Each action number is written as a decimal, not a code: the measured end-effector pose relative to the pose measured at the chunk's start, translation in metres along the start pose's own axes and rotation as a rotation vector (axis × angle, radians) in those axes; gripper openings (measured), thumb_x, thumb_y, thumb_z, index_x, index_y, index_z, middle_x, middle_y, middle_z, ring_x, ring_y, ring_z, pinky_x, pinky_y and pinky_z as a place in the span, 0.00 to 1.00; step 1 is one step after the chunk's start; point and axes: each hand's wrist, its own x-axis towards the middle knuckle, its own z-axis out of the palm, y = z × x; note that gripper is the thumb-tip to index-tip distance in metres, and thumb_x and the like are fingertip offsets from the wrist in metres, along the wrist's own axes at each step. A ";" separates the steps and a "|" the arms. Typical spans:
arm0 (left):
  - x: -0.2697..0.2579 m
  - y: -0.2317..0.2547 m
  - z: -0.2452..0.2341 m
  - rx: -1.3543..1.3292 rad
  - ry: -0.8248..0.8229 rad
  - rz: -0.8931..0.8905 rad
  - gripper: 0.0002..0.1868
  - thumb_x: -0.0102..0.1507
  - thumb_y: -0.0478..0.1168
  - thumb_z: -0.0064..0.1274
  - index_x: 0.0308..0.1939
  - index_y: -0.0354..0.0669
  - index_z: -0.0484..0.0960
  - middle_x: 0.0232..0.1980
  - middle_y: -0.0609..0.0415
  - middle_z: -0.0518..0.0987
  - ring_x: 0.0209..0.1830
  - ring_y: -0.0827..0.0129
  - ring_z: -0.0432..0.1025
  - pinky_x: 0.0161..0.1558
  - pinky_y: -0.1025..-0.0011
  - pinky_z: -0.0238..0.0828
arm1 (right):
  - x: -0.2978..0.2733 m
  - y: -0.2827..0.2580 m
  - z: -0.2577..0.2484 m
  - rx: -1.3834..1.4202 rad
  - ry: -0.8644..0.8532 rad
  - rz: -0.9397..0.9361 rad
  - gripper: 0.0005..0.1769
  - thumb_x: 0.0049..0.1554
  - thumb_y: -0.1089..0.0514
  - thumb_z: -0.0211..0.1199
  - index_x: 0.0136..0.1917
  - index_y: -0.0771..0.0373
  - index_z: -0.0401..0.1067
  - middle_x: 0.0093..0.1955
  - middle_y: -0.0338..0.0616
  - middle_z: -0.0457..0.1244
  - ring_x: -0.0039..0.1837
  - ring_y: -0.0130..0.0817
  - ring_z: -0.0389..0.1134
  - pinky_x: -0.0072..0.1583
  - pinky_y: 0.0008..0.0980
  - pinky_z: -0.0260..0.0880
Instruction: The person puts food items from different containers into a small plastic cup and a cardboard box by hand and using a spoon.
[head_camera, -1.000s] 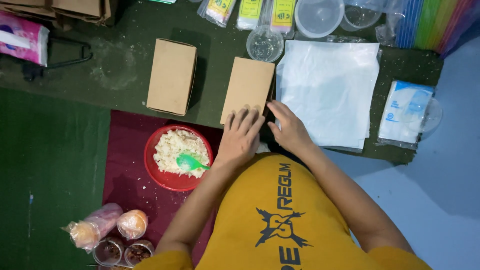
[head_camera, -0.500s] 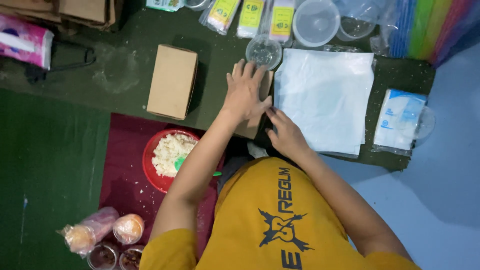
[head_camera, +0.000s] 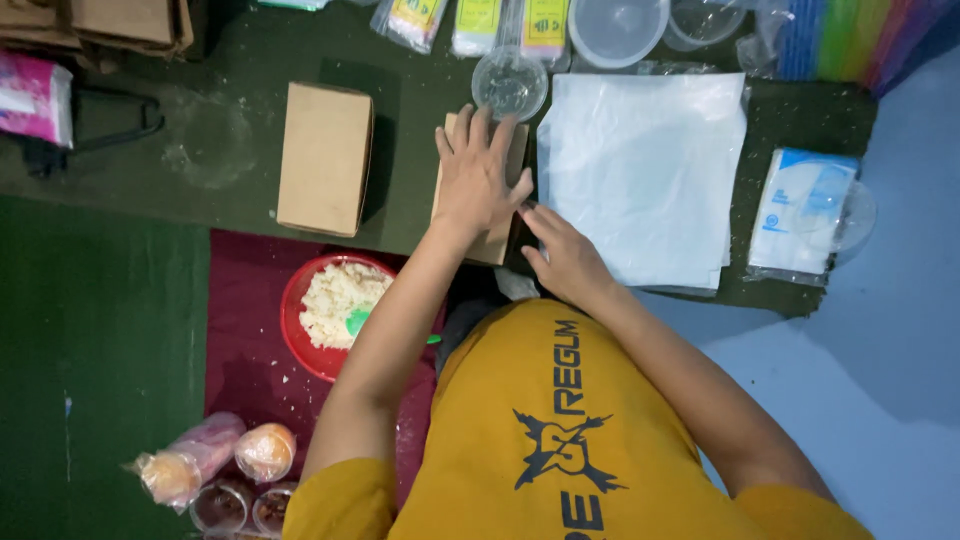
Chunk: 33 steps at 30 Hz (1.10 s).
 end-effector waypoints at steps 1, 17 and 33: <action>-0.002 -0.001 0.001 0.020 0.039 0.027 0.38 0.60 0.58 0.56 0.70 0.48 0.66 0.69 0.41 0.63 0.75 0.39 0.53 0.65 0.26 0.55 | -0.001 0.004 0.003 0.003 -0.040 0.014 0.33 0.63 0.59 0.61 0.79 0.63 0.60 0.78 0.55 0.55 0.79 0.54 0.55 0.72 0.49 0.61; -0.031 -0.002 -0.018 -0.267 0.050 -0.063 0.42 0.59 0.54 0.56 0.76 0.56 0.60 0.79 0.40 0.54 0.79 0.33 0.46 0.61 0.30 0.62 | -0.009 0.005 0.015 -0.035 -0.011 -0.218 0.14 0.56 0.59 0.70 0.57 0.58 0.80 0.64 0.52 0.63 0.67 0.50 0.66 0.61 0.48 0.71; -0.022 0.002 -0.024 0.013 -0.069 0.049 0.53 0.56 0.60 0.53 0.82 0.59 0.47 0.82 0.45 0.51 0.81 0.35 0.40 0.64 0.19 0.48 | -0.009 0.000 0.013 -0.037 -0.001 -0.136 0.24 0.61 0.56 0.67 0.68 0.66 0.71 0.63 0.54 0.63 0.65 0.51 0.66 0.60 0.47 0.71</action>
